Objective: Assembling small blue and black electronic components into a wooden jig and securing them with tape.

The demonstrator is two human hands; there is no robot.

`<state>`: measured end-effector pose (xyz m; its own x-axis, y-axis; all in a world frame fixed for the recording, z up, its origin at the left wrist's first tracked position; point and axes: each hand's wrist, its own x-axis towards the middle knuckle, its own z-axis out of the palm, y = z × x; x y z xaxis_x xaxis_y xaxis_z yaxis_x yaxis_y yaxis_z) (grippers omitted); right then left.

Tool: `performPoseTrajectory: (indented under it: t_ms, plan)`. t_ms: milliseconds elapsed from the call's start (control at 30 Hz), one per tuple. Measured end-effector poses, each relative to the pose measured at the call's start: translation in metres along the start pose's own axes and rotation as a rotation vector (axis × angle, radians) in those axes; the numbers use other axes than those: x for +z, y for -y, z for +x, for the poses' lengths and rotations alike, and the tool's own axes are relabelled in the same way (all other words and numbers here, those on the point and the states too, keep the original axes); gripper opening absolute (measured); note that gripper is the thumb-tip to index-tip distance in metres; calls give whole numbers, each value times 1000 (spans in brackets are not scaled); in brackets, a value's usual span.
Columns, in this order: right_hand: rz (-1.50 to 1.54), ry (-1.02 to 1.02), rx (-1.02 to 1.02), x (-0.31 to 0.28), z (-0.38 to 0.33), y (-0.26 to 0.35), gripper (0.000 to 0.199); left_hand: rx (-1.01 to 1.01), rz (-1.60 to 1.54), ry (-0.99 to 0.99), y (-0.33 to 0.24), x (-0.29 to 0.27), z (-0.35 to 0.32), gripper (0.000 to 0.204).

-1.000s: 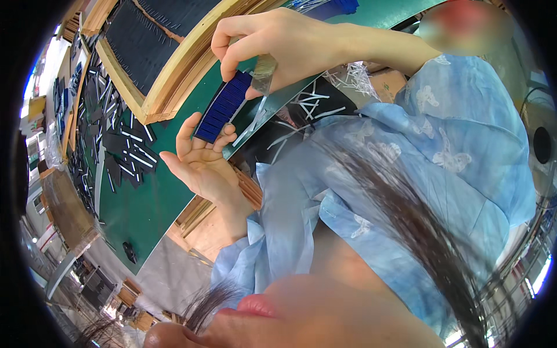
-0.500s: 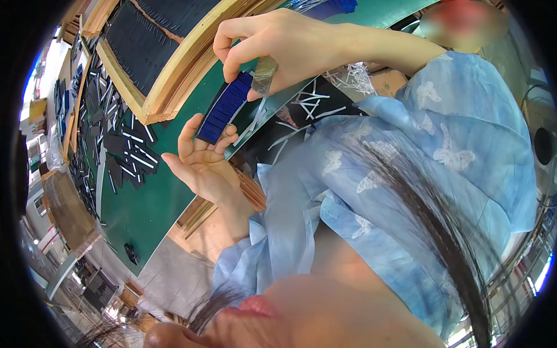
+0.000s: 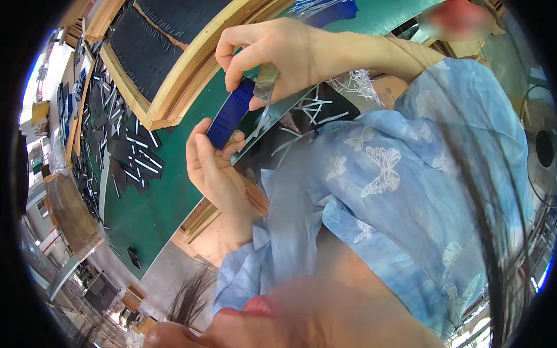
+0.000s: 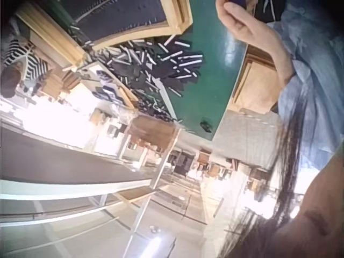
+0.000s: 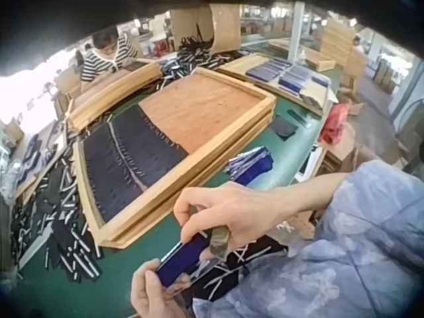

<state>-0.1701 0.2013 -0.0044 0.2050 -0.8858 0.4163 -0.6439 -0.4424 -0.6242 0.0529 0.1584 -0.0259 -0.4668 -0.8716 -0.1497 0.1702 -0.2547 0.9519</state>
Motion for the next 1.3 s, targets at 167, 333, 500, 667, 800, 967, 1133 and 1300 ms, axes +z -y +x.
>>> performPoseTrajectory:
  t_ms: [167,333,500,667,800,967,1133,1300]
  plan:
    - [131,-39,1,2,1,-1,26,-46,11,-6,-4,0,2,28]
    - [123,-30,-19,2,5,-2,27,-61,-12,-48,-8,0,2,30]
    - [126,-20,5,-1,2,2,30,-77,-44,-32,-8,1,4,31]
    - [119,-23,2,0,3,3,29,-80,-78,-38,-7,-1,4,31]
    - [130,-30,-3,0,4,5,28,-87,-88,-32,-8,-2,3,31]
    - [138,-36,-7,1,6,3,28,-94,-108,-32,-8,-2,4,31]
    - [141,-50,-7,-1,4,4,27,-103,-119,-33,-11,1,5,32]
    - [160,-34,-11,0,6,5,27,-94,-122,-43,-10,-1,3,32]
